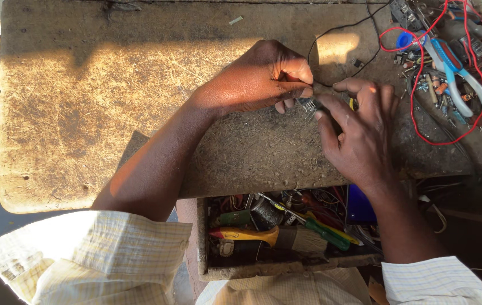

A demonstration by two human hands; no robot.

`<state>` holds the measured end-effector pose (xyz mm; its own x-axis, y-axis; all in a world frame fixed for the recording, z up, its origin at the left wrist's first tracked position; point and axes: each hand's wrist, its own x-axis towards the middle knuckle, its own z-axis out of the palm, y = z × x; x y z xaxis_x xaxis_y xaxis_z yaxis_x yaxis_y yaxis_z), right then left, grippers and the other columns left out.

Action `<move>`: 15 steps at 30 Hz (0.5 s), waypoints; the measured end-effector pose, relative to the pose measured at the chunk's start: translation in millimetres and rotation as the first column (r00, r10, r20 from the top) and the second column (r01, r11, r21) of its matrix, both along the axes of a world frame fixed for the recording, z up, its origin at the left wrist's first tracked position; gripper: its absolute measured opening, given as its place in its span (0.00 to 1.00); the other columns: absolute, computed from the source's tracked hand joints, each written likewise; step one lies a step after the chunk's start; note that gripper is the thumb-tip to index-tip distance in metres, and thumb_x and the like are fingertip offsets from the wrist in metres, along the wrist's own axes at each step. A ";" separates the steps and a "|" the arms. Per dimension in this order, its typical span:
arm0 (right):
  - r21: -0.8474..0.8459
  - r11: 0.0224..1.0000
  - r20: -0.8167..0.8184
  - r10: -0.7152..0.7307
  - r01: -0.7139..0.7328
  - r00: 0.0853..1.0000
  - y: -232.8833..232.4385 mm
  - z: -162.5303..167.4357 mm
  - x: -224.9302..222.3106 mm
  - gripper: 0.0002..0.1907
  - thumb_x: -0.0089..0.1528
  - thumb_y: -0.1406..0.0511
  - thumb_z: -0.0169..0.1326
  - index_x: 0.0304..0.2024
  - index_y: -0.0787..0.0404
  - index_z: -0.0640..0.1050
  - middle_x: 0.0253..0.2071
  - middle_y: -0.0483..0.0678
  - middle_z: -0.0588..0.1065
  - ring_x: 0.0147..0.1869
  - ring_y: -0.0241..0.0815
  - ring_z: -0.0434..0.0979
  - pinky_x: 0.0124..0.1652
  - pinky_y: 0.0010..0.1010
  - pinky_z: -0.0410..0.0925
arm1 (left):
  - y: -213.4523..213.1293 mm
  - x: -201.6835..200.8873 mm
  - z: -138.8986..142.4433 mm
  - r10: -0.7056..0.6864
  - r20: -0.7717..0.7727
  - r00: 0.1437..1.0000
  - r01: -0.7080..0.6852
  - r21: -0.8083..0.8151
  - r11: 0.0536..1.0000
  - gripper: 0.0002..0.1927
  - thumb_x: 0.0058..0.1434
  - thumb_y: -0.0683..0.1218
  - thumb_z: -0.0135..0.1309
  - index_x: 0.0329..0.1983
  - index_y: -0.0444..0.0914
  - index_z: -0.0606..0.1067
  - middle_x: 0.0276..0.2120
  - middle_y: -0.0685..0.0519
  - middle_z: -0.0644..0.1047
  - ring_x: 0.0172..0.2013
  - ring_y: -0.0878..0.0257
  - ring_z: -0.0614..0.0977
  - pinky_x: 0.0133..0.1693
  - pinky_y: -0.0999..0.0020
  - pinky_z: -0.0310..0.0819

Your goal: The person uses a multimeter to test a small electronic component, then solders its leads with a soldering iron. They briefly retrieve a phone from a drawer and later use pliers to trim the component's leads.

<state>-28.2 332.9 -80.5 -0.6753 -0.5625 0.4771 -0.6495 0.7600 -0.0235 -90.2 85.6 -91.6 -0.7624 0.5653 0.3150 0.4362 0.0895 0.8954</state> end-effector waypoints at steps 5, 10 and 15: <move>-0.120 0.989 -0.032 0.088 -0.092 0.996 2.0 7.4 3.5 0.17 0.63 0.66 0.66 0.53 0.60 0.81 0.48 0.48 0.74 0.57 0.51 0.68 0.60 0.45 0.62 | 3.8 -1.5 -1.0 -0.047 -0.013 0.999 0.047 0.035 0.998 0.08 0.70 0.46 0.57 0.37 0.38 0.79 0.33 0.54 0.82 0.33 0.69 0.89 0.34 0.75 0.89; -0.222 0.956 -0.189 0.153 -0.194 0.970 14.3 -0.2 5.1 0.16 0.63 0.72 0.62 0.53 0.62 0.78 0.49 0.51 0.73 0.56 0.49 0.69 0.56 0.43 0.67 | 4.0 -4.3 -10.2 -0.027 -0.030 0.999 0.028 0.036 0.999 0.06 0.72 0.45 0.55 0.44 0.39 0.79 0.36 0.54 0.83 0.35 0.69 0.88 0.36 0.74 0.89; -0.750 0.597 -0.233 0.162 -0.283 0.959 36.0 -26.9 5.6 0.18 0.67 0.75 0.53 0.59 0.70 0.66 0.51 0.55 0.72 0.52 0.44 0.76 0.50 0.31 0.73 | -0.3 11.6 -16.4 -0.004 -0.042 0.999 0.003 -0.014 1.000 0.07 0.75 0.45 0.53 0.48 0.39 0.79 0.39 0.53 0.82 0.37 0.68 0.88 0.38 0.73 0.88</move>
<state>-22.6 369.0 -107.4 -0.4797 -0.0705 0.8746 -0.8385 0.3303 -0.4333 -78.7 85.4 -108.0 -0.7465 0.5727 0.3387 0.4741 0.1006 0.8747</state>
